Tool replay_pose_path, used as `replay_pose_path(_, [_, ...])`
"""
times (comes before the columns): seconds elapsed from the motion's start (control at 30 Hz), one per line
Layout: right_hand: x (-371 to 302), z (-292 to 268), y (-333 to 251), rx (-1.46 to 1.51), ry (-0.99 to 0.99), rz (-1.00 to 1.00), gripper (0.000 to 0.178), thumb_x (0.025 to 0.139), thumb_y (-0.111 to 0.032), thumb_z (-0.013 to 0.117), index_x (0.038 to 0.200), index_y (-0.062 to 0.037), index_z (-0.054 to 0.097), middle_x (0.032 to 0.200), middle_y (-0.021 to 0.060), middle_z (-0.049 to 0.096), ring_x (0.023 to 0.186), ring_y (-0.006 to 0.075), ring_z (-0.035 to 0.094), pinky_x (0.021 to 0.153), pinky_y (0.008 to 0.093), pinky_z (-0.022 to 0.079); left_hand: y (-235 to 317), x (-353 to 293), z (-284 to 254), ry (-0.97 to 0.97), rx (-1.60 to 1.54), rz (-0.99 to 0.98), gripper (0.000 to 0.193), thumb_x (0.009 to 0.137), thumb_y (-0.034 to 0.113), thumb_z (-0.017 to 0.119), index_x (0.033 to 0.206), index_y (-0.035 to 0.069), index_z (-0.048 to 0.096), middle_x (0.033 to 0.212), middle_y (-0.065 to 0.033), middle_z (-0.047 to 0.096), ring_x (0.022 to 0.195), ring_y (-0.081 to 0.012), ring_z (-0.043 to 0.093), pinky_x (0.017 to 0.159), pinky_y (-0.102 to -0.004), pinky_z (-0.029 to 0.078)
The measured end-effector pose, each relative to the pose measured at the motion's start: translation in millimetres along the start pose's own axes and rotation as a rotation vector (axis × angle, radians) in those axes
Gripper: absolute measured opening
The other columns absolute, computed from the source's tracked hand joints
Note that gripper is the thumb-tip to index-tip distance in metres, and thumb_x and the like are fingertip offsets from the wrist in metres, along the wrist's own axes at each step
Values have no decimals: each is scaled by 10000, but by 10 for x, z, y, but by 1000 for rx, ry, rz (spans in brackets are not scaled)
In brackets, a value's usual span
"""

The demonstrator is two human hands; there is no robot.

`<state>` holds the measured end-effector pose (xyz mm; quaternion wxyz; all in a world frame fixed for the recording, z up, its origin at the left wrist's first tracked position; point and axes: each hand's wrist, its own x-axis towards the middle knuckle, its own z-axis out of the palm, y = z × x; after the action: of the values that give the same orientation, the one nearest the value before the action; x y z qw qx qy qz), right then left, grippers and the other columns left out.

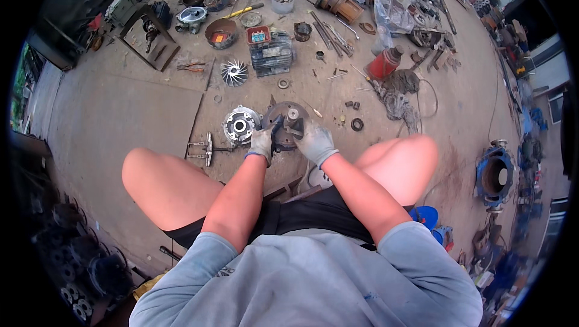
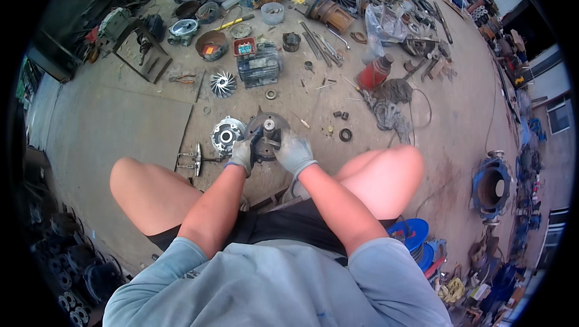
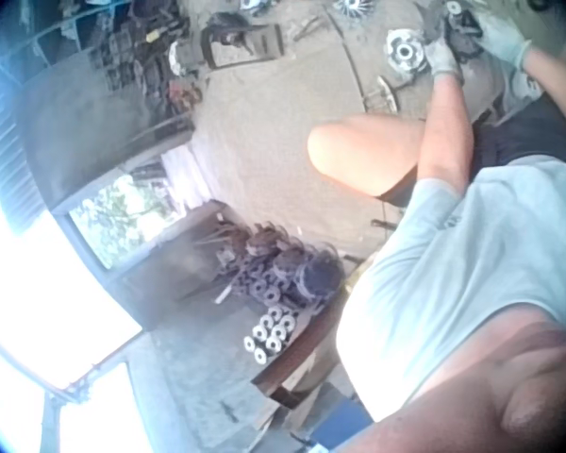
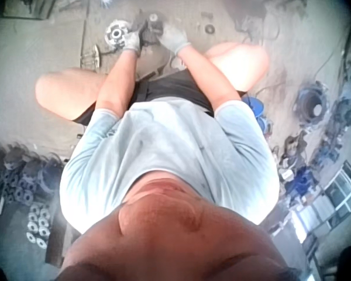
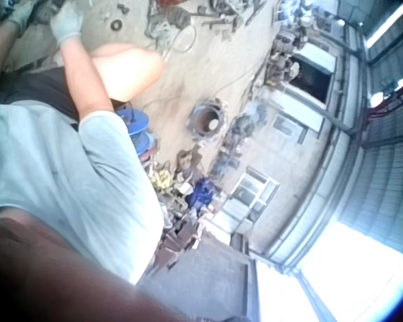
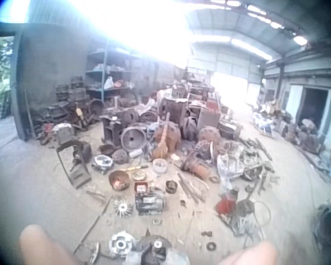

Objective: The person sits on the floor and works on mechanical components, using a tool to tighten or loosen parts on a circular metal assembly. They handle various small parts and tools scattered around the workspace.

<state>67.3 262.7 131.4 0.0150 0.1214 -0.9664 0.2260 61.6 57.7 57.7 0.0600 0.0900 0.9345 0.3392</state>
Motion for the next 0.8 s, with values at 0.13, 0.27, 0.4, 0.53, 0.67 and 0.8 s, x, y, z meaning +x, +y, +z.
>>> replay_pose_path(0.13, [36, 36, 37, -51, -53, 104, 482, 886, -374, 743, 1203, -31, 625, 1073, 213, 724, 954, 384, 730, 838, 501, 576, 149, 90, -71, -134, -37, -132, 587, 988, 14, 530, 1525, 249, 563, 1430, -104, 664, 1013, -171, 753, 783, -314, 638])
replay_pose_path(0.27, [87, 58, 49, -78, -26, 69, 464, 902, -363, 721, 1205, -24, 631, 1099, 216, 718, 962, 376, 731, 844, 486, 579, -125, 69, 126, 63, 114, 82, 744, 925, -14, 601, 1598, 268, 450, 1337, -100, 720, 944, -203, 772, 779, -342, 641])
replay_pose_path(0.4, [64, -32, -1, -48, -34, 5, 425, 887, -305, 726, 1200, -34, 632, 1111, 218, 715, 973, 382, 729, 860, 482, 580, -272, 99, 214, 85, -228, 44, 704, 921, -32, 600, 1555, 262, 518, 1254, -117, 755, 924, -241, 779, 835, -373, 628])
replay_pose_path(0.53, [-26, -43, 32, -59, -15, -59, 439, 879, -312, 744, 1209, -46, 629, 1105, 218, 720, 990, 388, 728, 873, 484, 580, -169, 99, 171, 70, 193, 78, 619, 973, -36, 539, 1510, 267, 582, 1203, -119, 762, 849, -183, 756, 740, -345, 632])
replay_pose_path(0.67, [46, -111, -11, -65, -157, 102, 473, 885, -347, 746, 1222, -40, 622, 1090, 221, 728, 995, 389, 733, 863, 479, 585, 62, 71, 38, -20, -308, -125, 600, 1014, -37, 455, 1494, 291, 602, 1230, -116, 753, 854, -174, 751, 768, -341, 629])
replay_pose_path(0.8, [97, -80, 2, -97, -145, 101, 513, 891, -397, 744, 1228, -30, 621, 1083, 227, 730, 972, 391, 739, 842, 487, 586, -5, 89, 86, 103, -126, 16, 618, 1025, -48, 407, 1502, 299, 590, 1290, -113, 736, 907, -178, 760, 838, -329, 629])
